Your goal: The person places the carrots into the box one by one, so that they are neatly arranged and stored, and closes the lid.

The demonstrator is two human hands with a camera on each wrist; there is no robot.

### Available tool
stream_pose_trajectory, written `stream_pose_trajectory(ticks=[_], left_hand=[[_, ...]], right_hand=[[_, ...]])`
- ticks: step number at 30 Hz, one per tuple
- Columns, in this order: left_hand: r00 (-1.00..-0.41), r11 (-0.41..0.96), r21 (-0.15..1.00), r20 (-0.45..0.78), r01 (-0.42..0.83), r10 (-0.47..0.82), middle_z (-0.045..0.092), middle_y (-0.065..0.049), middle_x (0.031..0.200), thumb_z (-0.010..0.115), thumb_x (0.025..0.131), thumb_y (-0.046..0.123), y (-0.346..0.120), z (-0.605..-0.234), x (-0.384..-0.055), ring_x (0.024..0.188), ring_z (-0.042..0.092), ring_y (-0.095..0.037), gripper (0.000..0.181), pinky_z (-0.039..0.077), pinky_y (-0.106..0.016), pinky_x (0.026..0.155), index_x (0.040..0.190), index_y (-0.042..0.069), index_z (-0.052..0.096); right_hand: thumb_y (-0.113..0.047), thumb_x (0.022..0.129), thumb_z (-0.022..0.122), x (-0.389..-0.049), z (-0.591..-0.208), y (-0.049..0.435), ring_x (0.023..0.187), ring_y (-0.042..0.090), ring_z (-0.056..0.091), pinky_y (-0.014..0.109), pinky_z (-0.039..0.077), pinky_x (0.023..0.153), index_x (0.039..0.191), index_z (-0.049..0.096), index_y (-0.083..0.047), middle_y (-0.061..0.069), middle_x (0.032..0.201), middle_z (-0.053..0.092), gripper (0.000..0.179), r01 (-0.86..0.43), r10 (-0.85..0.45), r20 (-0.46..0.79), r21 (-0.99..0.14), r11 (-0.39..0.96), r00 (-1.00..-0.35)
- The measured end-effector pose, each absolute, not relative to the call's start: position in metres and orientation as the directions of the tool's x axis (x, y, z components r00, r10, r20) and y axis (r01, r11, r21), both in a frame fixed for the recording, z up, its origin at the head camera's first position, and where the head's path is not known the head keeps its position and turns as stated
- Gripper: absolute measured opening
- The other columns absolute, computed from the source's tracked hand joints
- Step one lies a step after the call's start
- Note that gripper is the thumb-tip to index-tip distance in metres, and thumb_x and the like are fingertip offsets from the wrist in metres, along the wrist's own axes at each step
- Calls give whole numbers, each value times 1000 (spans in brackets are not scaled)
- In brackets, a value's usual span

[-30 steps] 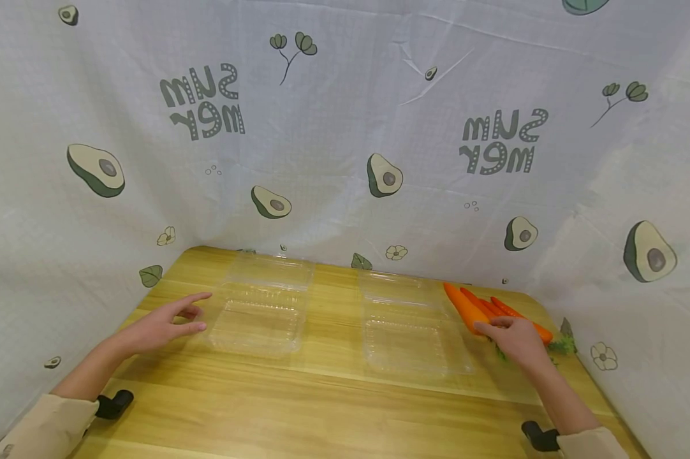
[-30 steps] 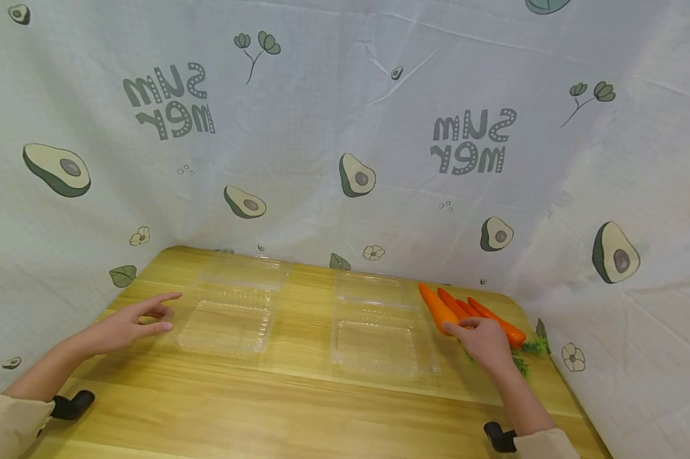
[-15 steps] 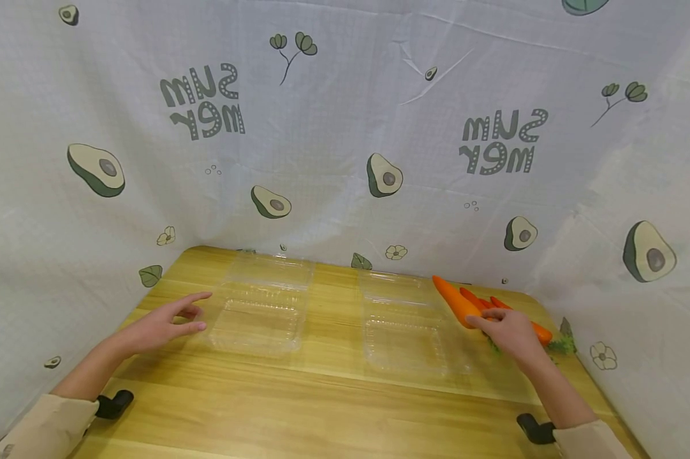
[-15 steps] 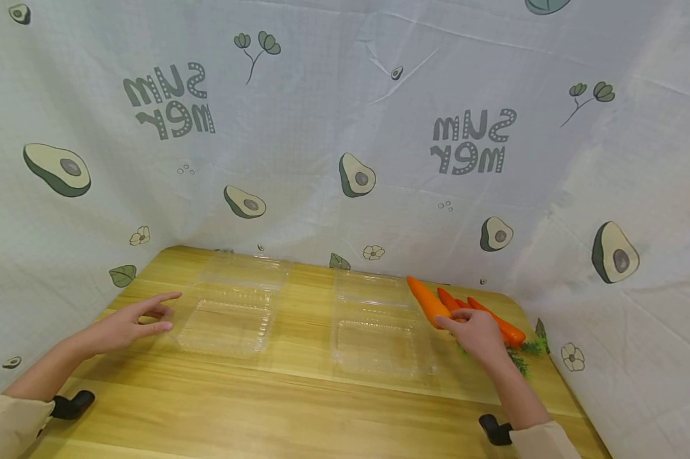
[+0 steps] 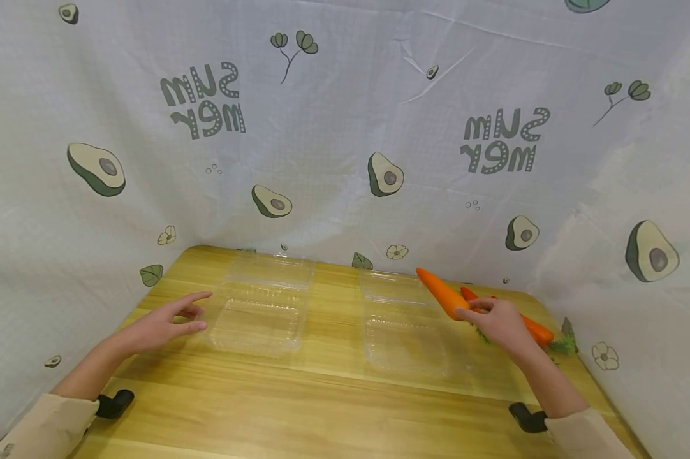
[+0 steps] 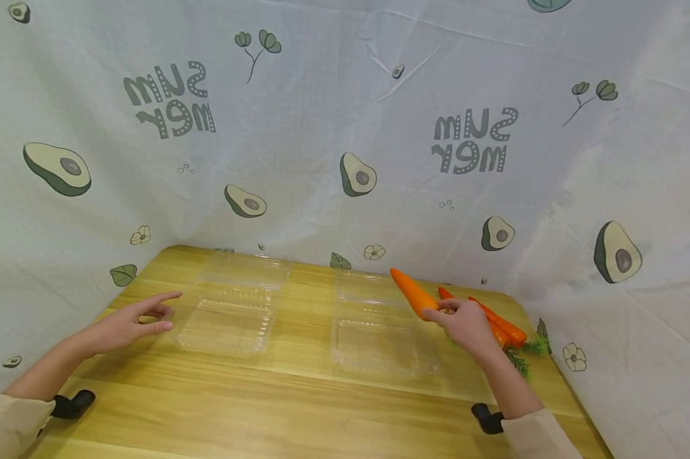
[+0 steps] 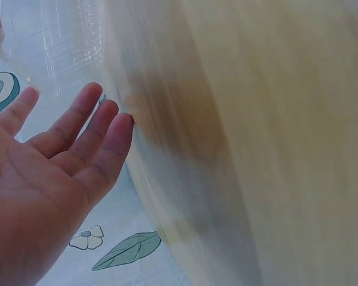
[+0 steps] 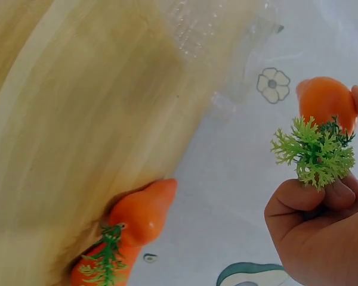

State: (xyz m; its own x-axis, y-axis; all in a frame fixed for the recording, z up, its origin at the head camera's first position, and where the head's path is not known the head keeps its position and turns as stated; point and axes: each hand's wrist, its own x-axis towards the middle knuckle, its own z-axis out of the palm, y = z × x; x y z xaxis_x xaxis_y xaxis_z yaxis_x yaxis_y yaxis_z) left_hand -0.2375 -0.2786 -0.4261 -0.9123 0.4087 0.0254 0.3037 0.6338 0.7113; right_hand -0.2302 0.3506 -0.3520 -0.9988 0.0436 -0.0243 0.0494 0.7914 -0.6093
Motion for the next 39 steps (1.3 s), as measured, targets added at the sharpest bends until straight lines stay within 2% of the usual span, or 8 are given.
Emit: stream_pose_trajectory(ticks=[3, 6, 9, 12, 17, 22, 28, 39], left_hand=[[-912, 634, 712, 24, 302, 409, 55, -26, 136, 60, 102, 30, -279, -426, -238, 127, 52, -43, 67, 46, -60, 96, 158, 8, 30], [-912, 633, 713, 22, 301, 409, 55, -26, 137, 60, 102, 29, -279, -426, -238, 127, 51, -43, 67, 45, -61, 96, 158, 8, 30], [-912, 632, 714, 21, 301, 411, 55, -26, 137, 61, 102, 29, -279, -426, -238, 127, 51, -43, 67, 45, -61, 96, 158, 8, 29], [-912, 630, 716, 21, 300, 411, 55, -26, 137, 61, 102, 29, -279, -426, -238, 127, 51, -43, 67, 45, -61, 96, 158, 8, 29], [-912, 629, 716, 25, 302, 410, 55, -26, 137, 61, 102, 29, -279, -425, -238, 127, 52, -43, 67, 45, -60, 96, 158, 8, 30], [-912, 630, 716, 21, 300, 411, 55, -26, 137, 61, 102, 29, -279, -426, -239, 127, 51, -43, 67, 45, -60, 96, 158, 7, 30], [-911, 628, 719, 18, 297, 411, 55, -26, 137, 60, 102, 30, -280, -428, -240, 128, 51, -43, 68, 45, -61, 97, 158, 8, 29], [-912, 624, 726, 14, 291, 409, 54, -26, 138, 60, 102, 29, -280, -428, -240, 128, 51, -43, 68, 45, -60, 96, 158, 8, 29]], right_hand=[[-55, 92, 68, -231, -348, 345, 73, 21, 46, 31, 37, 55, 133, 58, 9, 30, 126, 60, 77, 40, 30, -26, -627, 778, -999], [-54, 91, 69, -234, -345, 340, 68, 20, 42, 31, 34, 53, 134, 58, 9, 29, 124, 61, 77, 26, 17, -21, -635, 772, -1000], [-53, 91, 70, -239, -343, 335, 63, 17, 40, 29, 33, 51, 132, 60, 8, 21, 104, 64, 74, 4, 5, -1, -625, 780, -1000], [-50, 92, 71, -243, -341, 329, 59, 15, 38, 27, 31, 50, 129, 63, 7, 9, 81, 57, 68, -14, -9, 11, -621, 784, -1000], [-46, 92, 72, -246, -336, 317, 59, 15, 37, 28, 30, 51, 126, 64, 6, 2, 70, 48, 63, -34, -35, 12, -622, 782, -999], [-42, 92, 73, -249, -334, 307, 61, 17, 39, 28, 31, 53, 125, 65, 5, 2, 70, 48, 58, -51, -62, 3, -621, 782, -998], [-40, 91, 74, -256, -333, 294, 67, 19, 44, 29, 34, 55, 124, 66, 4, 7, 82, 57, 56, -67, -86, 0, -617, 784, -996], [-37, 89, 76, -267, -329, 273, 57, 14, 32, 26, 28, 51, 122, 68, 2, -2, 67, 39, 52, -122, -172, -15, -645, 754, -985]])
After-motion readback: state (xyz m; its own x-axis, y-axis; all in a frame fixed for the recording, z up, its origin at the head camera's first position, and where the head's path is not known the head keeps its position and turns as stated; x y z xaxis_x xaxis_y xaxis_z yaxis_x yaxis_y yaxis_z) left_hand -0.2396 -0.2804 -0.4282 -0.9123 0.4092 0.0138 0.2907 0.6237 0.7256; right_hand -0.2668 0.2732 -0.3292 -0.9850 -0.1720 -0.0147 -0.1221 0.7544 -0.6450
